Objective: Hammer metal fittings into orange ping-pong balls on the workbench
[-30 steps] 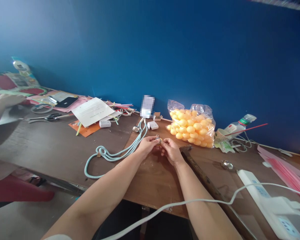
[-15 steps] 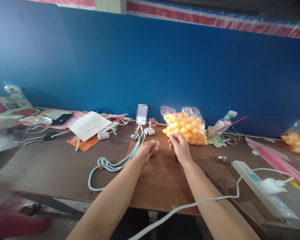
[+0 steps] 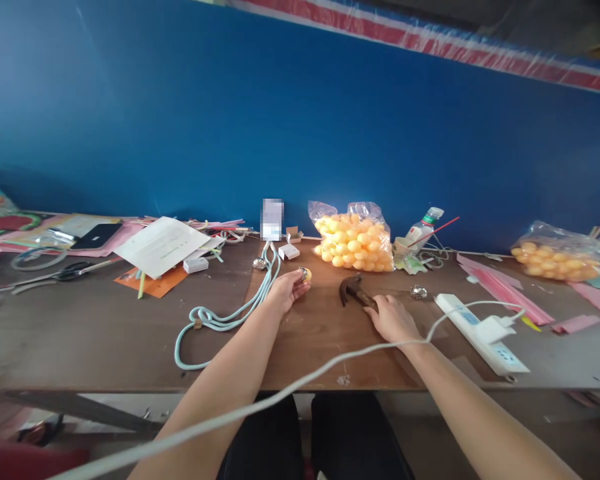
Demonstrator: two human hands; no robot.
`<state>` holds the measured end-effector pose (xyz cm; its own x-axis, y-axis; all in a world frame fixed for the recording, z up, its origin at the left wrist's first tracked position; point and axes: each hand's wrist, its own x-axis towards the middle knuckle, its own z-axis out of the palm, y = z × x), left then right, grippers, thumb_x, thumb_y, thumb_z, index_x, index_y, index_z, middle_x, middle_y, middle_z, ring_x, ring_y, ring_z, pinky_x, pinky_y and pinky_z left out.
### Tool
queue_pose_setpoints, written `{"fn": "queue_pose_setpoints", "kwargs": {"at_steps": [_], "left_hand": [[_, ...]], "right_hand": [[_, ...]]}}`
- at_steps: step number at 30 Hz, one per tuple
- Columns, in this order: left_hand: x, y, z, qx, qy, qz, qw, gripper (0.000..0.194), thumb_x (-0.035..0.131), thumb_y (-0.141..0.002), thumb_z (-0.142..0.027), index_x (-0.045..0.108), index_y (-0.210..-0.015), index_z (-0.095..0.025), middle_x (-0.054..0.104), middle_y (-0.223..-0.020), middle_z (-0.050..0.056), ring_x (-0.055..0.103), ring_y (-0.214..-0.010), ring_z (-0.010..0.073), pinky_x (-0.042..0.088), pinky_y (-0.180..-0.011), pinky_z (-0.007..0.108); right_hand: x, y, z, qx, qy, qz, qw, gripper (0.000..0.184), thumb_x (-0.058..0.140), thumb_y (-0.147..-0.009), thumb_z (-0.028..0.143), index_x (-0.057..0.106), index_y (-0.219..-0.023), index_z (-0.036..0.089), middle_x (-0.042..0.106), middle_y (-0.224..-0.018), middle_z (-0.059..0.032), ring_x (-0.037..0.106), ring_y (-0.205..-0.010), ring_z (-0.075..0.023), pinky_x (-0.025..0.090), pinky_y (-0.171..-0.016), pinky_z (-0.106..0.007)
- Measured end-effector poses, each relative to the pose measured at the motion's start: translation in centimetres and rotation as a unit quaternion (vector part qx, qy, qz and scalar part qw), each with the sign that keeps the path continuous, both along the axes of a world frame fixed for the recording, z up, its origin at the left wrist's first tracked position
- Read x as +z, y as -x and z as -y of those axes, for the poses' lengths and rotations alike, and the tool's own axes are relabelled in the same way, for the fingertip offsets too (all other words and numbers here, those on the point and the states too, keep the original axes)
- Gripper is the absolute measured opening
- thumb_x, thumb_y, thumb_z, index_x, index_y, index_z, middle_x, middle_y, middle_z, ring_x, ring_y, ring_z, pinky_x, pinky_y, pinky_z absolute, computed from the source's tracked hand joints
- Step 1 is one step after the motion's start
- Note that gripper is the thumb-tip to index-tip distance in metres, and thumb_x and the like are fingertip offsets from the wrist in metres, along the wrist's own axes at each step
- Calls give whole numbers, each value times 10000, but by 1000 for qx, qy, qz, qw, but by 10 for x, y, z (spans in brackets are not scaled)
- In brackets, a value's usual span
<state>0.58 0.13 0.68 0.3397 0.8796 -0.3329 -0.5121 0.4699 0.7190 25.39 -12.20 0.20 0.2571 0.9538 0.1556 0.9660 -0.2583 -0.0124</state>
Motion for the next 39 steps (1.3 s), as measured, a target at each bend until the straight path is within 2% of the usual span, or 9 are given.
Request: {"fn": "queue_pose_setpoints", "kwargs": {"at_steps": [3, 6, 8, 10, 13, 18, 21, 25, 39], "left_hand": [[-1, -1, 1, 11, -6, -9, 1000, 87, 601, -850, -138, 626, -897, -69, 674, -759, 85, 650, -610, 116, 564, -605, 224], [-3, -3, 0, 22, -12, -18, 1000, 81, 609, -842, -120, 627, -901, -67, 678, -779, 83, 650, -604, 113, 569, -619, 232], [-4, -5, 0, 22, -17, -21, 999, 79, 622, -832, -114, 631, -894, -66, 681, -787, 89, 652, -610, 115, 573, -635, 240], [-4, -5, -1, 28, -19, -19, 999, 79, 638, -822, -112, 633, -885, -65, 683, -789, 97, 656, -625, 120, 574, -649, 244], [-4, -6, 0, 36, -22, -14, 999, 78, 646, -818, -113, 633, -873, -59, 680, -780, 108, 657, -633, 129, 572, -657, 252], [-2, -7, 1, 63, -10, -15, 998, 37, 662, -788, -65, 629, -806, -64, 663, -737, 95, 647, -632, 127, 572, -715, 291], [-2, -7, 1, 67, -17, -6, 998, 61, 683, -777, -79, 634, -813, -71, 669, -756, 98, 645, -640, 123, 569, -738, 303], [-1, -7, 1, 70, -18, -8, 997, 96, 697, -776, -109, 633, -842, -81, 680, -766, 94, 641, -625, 116, 567, -718, 293], [2, -7, 2, 75, -23, 4, 997, 22, 653, -801, -92, 639, -811, -79, 671, -713, 76, 632, -605, 104, 555, -684, 251]], "right_hand": [[3, 8, -4, 29, -19, -49, 998, 210, 491, -898, 333, 598, -840, 162, 623, -914, -150, 610, -887, -268, 418, -730, -345], [17, 27, -6, 73, -54, -179, 980, 292, 439, -921, 385, 582, -769, 181, 631, -813, -109, 607, -770, -225, 429, -684, -327], [28, 44, -7, 83, -62, -301, 948, 344, 416, -923, 449, 602, -811, 182, 639, -796, -89, 596, -681, -191, 442, -613, -303], [37, 61, -8, 87, -56, -421, 901, 396, 396, -920, 503, 620, -906, 177, 647, -833, -80, 584, -624, -161, 453, -544, -277], [44, 80, -10, 94, -49, -501, 859, 417, 419, -908, 523, 628, -958, 166, 640, -839, -71, 578, -614, -140, 468, -506, -251], [40, 92, -14, 84, -31, -482, 872, 381, 442, -907, 475, 636, -886, 149, 629, -754, -54, 549, -537, -114, 454, -473, -235], [39, 90, -12, 80, -52, -489, 867, 399, 435, -906, 492, 641, -924, 151, 629, -777, -55, 568, -575, -122, 461, -487, -235], [41, 87, -4, 81, -72, -487, 867, 423, 438, -897, 521, 635, -963, 152, 626, -779, -48, 567, -577, -123, 459, -502, -241], [42, 95, 1, 88, -64, -471, 875, 405, 422, -904, 511, 624, -918, 160, 651, -764, -56, 582, -572, -139, 465, -524, -261]]}}
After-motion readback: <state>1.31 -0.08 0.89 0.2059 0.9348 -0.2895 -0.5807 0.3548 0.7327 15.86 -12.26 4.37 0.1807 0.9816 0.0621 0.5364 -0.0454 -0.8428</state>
